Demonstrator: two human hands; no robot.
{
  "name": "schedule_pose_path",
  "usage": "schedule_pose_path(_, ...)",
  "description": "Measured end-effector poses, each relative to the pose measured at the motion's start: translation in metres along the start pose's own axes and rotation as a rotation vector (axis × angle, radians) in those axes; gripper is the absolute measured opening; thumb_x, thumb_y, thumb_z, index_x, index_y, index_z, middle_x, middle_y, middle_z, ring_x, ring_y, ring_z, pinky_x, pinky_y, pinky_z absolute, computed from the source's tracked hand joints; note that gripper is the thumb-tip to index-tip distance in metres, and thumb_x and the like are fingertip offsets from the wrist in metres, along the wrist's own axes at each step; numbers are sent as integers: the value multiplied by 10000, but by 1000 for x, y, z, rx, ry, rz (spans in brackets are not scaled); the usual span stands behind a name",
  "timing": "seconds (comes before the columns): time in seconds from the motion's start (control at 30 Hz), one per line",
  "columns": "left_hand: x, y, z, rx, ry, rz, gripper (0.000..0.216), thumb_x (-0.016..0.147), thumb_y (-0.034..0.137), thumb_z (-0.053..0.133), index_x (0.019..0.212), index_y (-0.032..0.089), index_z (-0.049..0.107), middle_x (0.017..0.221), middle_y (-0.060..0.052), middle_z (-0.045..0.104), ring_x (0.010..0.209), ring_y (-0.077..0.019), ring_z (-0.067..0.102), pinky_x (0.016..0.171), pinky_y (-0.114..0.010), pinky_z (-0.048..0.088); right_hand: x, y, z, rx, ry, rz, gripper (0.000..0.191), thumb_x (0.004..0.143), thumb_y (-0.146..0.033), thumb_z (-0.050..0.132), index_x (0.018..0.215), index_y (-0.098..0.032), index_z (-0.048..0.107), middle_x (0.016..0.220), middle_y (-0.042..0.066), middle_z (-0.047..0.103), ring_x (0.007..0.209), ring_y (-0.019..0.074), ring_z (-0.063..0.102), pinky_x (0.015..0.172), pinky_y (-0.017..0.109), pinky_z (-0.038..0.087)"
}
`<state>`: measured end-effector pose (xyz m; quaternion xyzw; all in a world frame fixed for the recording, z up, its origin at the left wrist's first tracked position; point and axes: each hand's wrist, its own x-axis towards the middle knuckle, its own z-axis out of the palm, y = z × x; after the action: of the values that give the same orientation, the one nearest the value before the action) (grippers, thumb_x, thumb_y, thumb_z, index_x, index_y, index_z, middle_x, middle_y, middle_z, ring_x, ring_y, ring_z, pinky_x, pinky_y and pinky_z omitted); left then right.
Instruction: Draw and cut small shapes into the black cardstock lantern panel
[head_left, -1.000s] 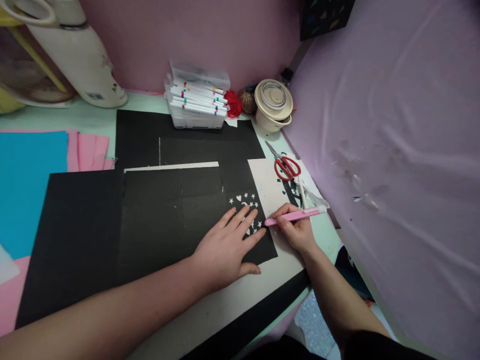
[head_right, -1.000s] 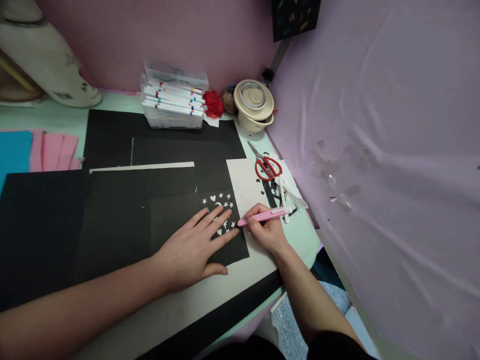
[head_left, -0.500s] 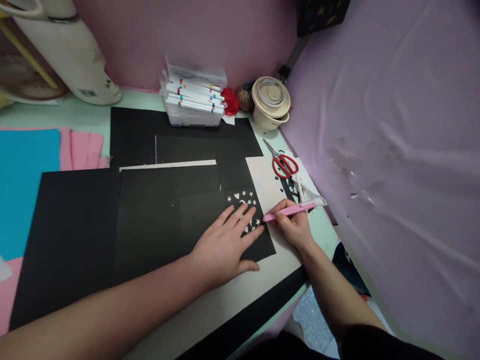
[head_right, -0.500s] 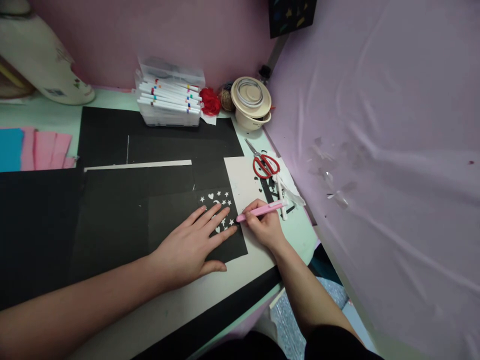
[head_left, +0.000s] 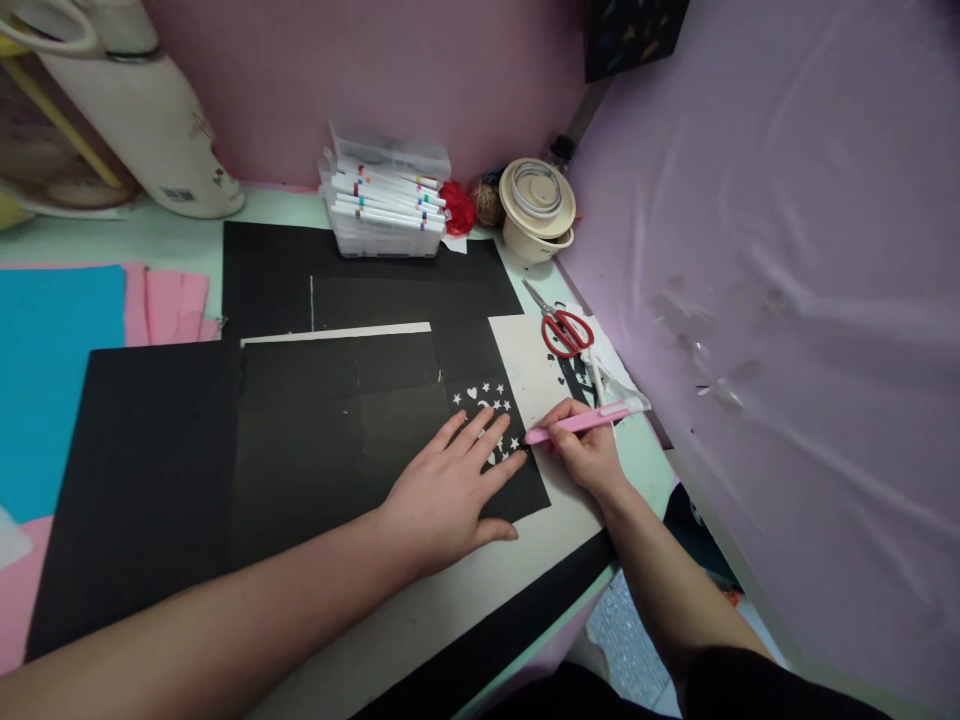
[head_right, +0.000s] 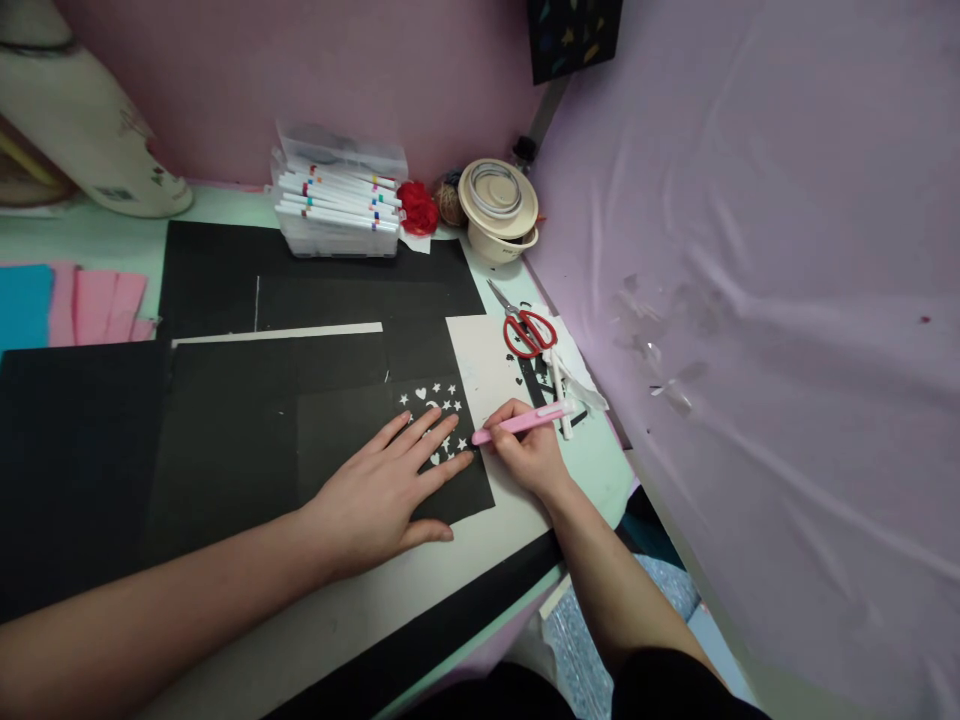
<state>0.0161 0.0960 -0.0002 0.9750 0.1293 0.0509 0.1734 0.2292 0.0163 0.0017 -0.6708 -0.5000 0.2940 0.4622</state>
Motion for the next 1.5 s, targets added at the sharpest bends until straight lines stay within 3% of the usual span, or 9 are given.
schedule_pose_path(1.13, -1, 0, 1, 4, 11, 8, 750, 854, 732, 410, 1454, 281, 394, 1582, -132, 243, 1474, -313, 152, 1179, -480, 102, -1, 4, 1, 5, 1, 10, 108, 844, -258, 597, 758, -201, 628, 629, 2, 660, 529, 132, 576, 507, 254, 455)
schedule_pose_path(1.33, 0, 0, 1, 1, 9, 2, 728, 856, 727, 415, 1439, 290, 417, 1583, -126, 243, 1473, -314, 158, 1176, -484, 115, -1, 0, 1, 72, 103, 50, 174, 848, -353, 619, 756, -209, 589, 567, -23, 608, 437, 115, 501, 438, 245, 400)
schedule_pose_path(1.5, 0, 0, 3, -1, 16, 1, 739, 852, 736, 408, 1439, 288, 420, 1581, -129, 247, 1472, -322, 158, 1176, -492, 112, -7, -8, 5, 27, 200, 27, 263, 846, -375, 662, 684, -228, 515, 541, -38, 559, 471, 126, 487, 489, 264, 399)
